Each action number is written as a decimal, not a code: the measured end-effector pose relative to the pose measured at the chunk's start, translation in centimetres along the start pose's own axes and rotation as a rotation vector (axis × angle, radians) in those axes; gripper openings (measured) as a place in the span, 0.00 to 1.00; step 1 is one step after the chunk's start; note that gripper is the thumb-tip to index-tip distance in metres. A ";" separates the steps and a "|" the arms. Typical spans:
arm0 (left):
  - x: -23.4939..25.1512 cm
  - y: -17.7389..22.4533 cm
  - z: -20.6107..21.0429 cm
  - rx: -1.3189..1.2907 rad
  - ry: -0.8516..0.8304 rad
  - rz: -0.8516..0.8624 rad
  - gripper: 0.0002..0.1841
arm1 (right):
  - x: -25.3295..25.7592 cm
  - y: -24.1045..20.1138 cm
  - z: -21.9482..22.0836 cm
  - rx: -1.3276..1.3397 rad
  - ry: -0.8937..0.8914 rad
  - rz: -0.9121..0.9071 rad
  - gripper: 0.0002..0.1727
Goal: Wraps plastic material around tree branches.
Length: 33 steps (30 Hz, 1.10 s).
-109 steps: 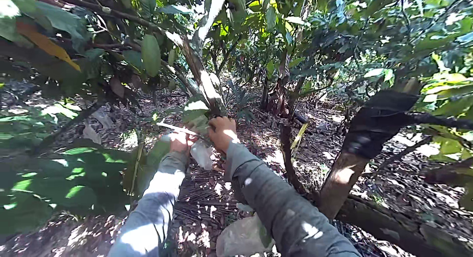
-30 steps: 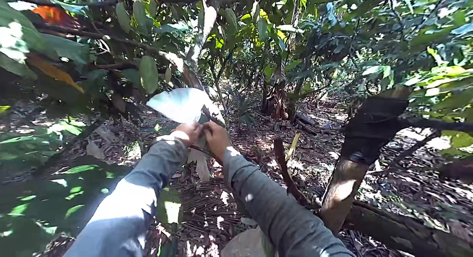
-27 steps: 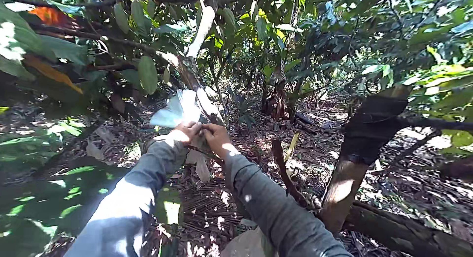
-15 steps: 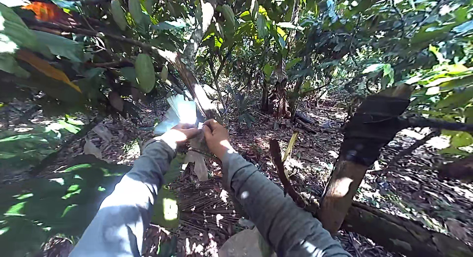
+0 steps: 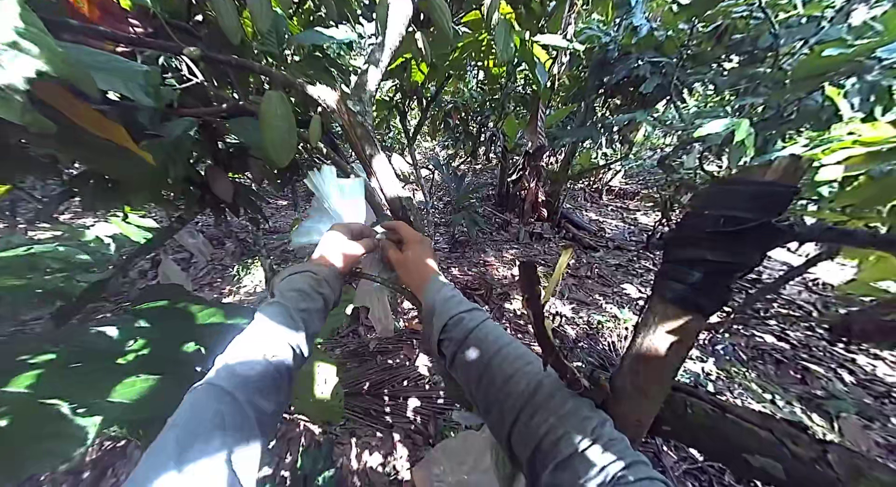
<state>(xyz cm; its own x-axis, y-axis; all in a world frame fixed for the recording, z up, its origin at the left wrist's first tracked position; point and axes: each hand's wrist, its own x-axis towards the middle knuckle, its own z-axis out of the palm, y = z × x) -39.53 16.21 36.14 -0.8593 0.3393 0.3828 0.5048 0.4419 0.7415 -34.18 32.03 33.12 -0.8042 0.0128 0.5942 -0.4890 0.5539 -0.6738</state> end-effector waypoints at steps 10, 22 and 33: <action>0.5 0.9 0.5 -0.060 -0.017 -0.167 0.15 | -0.3 -0.5 0.1 -0.088 -0.019 0.103 0.15; 1.0 -0.6 1.3 -0.215 -0.092 0.025 0.07 | 0.4 0.4 0.0 -0.061 -0.015 -0.045 0.19; 1.1 -0.5 1.0 -0.303 0.016 -0.094 0.11 | -0.5 -0.3 0.3 -0.145 0.028 0.059 0.11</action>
<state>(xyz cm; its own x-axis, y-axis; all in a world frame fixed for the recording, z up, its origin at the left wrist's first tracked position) -40.65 17.24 35.64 -0.9033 0.2946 0.3118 0.3778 0.2022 0.9035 -33.73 31.57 32.90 -0.8195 0.0710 0.5687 -0.3854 0.6661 -0.6386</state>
